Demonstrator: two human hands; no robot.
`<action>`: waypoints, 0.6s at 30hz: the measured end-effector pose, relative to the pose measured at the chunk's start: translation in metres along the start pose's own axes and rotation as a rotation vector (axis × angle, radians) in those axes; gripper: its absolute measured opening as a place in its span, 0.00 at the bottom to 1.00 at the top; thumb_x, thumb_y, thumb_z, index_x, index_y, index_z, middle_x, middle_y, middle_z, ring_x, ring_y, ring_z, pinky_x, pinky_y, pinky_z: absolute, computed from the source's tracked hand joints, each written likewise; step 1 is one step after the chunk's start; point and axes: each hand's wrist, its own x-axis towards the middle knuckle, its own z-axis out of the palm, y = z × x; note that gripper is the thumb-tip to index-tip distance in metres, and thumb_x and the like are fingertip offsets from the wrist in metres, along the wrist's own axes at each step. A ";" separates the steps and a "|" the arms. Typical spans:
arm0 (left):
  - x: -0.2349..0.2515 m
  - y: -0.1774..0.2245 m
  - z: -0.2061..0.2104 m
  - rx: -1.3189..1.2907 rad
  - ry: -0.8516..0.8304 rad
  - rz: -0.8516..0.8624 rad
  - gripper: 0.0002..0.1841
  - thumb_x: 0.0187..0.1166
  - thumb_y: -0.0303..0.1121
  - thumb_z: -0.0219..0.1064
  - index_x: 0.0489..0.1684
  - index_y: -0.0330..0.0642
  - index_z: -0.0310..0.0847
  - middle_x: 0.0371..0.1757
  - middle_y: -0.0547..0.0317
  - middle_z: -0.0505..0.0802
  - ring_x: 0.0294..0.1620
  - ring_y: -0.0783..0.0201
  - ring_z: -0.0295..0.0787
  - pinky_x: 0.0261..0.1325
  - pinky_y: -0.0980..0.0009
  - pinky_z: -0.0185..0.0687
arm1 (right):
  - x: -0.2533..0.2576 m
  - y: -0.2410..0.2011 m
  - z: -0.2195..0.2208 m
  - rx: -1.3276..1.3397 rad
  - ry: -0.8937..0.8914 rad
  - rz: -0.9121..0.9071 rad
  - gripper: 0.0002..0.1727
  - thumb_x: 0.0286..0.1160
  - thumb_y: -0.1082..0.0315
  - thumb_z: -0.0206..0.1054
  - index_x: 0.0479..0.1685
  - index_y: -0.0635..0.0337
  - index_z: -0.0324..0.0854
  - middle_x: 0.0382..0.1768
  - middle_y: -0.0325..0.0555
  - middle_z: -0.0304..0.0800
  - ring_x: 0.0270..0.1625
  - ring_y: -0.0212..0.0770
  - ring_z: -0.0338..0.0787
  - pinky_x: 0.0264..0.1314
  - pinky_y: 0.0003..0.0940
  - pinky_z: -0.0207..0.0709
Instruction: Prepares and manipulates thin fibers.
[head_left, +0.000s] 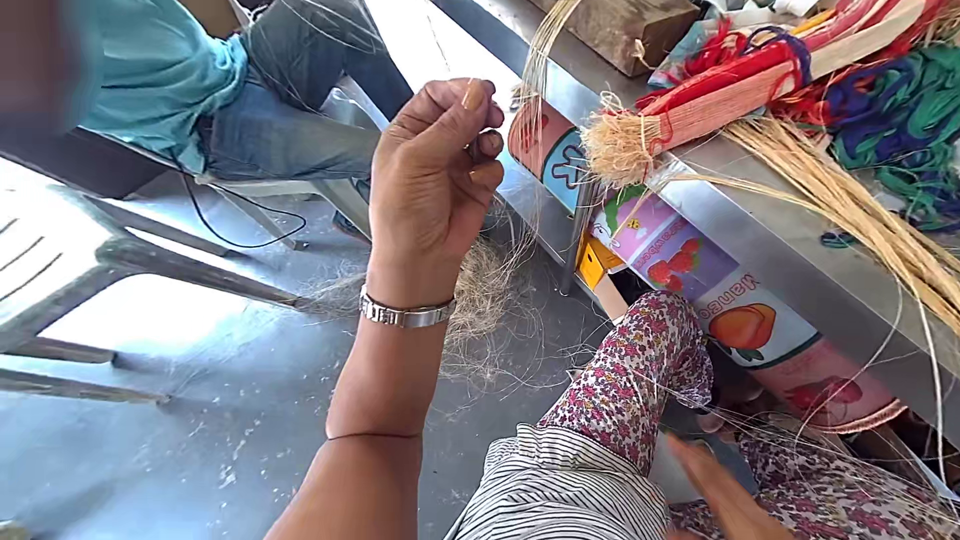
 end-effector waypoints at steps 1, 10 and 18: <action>0.000 0.001 0.001 0.004 -0.001 0.014 0.13 0.89 0.25 0.54 0.34 0.45 0.84 0.35 0.63 0.93 0.29 0.77 0.86 0.30 0.85 0.81 | 0.006 0.004 0.012 -0.341 0.066 0.191 0.38 0.80 0.51 0.68 0.82 0.70 0.71 0.74 0.77 0.75 0.62 0.71 0.89 0.55 0.69 0.82; -0.045 -0.024 0.015 0.225 -0.127 -0.139 0.11 0.83 0.27 0.59 0.33 0.53 0.84 0.32 0.72 0.90 0.27 0.81 0.81 0.31 0.85 0.78 | 0.010 0.029 0.024 -0.226 0.395 -0.082 0.11 0.73 0.74 0.68 0.45 0.72 0.92 0.35 0.57 0.94 0.36 0.41 0.93 0.48 0.30 0.86; -0.147 -0.101 0.043 0.006 -0.302 -0.813 0.09 0.76 0.23 0.67 0.30 0.48 0.91 0.30 0.70 0.94 0.27 0.80 0.86 0.33 0.83 0.82 | 0.034 0.024 0.020 0.156 0.690 -0.241 0.06 0.79 0.64 0.70 0.47 0.49 0.92 0.51 0.29 0.94 0.60 0.24 0.90 0.65 0.20 0.84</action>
